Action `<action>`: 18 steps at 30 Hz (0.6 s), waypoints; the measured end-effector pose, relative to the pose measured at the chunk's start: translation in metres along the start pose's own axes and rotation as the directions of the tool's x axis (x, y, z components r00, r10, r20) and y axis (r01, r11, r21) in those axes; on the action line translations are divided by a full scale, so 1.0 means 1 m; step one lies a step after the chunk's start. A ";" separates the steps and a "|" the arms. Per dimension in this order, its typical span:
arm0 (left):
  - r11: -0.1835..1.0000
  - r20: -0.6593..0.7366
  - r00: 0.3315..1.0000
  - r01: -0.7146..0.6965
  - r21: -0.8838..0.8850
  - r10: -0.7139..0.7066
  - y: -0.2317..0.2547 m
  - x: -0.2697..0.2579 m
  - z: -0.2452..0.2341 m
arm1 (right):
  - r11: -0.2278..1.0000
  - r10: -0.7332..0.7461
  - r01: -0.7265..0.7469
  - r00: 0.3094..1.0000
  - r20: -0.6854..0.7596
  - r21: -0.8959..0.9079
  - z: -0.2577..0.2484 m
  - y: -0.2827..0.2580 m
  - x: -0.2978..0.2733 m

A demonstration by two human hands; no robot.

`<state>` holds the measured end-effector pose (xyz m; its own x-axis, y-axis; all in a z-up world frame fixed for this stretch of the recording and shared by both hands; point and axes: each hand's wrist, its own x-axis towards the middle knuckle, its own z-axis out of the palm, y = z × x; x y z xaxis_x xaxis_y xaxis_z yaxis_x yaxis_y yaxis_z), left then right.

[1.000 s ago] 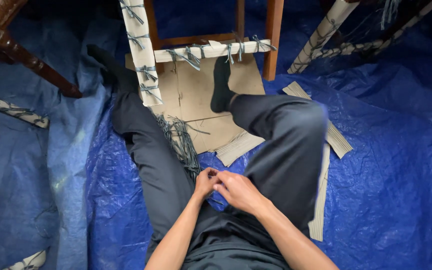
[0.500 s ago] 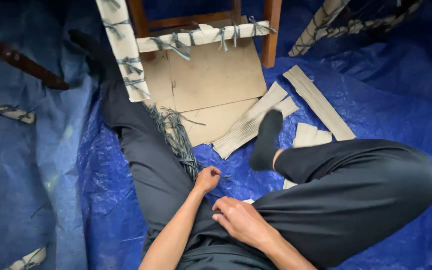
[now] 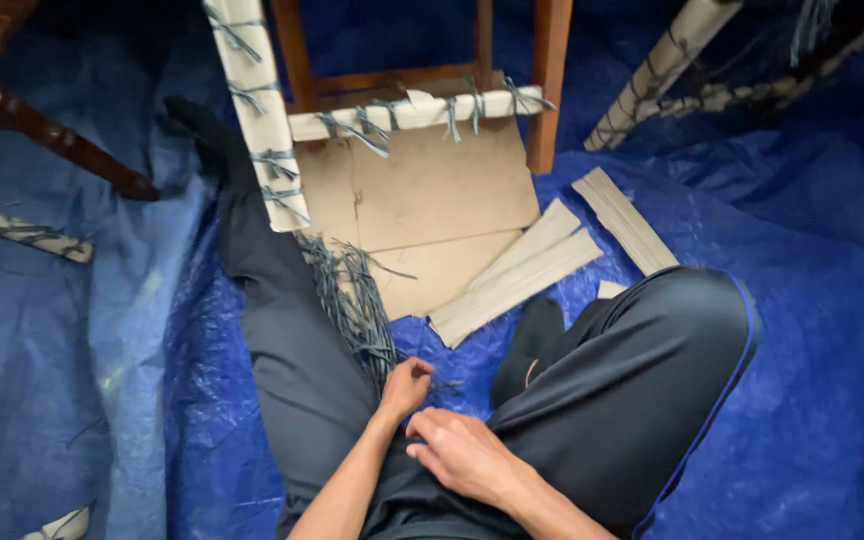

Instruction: Wrapping furniture legs with protective strips and securing them with plastic ties.

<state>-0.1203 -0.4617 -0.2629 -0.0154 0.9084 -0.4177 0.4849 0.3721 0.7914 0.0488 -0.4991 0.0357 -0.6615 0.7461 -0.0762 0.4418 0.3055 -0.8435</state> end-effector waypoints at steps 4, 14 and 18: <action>0.999 -0.019 1.000 -0.025 -0.020 0.025 0.030 -0.024 -0.024 | 0.999 0.022 -0.019 0.997 0.080 -0.043 0.001 -0.005 0.000; 0.988 -0.051 0.992 -0.116 -0.099 0.112 0.045 -0.068 -0.027 | 0.998 -0.040 0.042 0.997 0.065 -0.038 -0.006 -0.008 -0.004; 0.949 -0.035 0.954 -0.299 -0.095 0.297 0.048 -0.081 -0.025 | 0.999 -0.047 0.047 0.999 -0.013 -0.021 -0.006 0.003 -0.010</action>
<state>-0.1171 -0.5128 -0.1797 0.0988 0.9841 -0.1477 0.3817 0.0996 0.9189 0.0606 -0.5019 0.0368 -0.6738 0.7383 -0.0297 0.4228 0.3522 -0.8350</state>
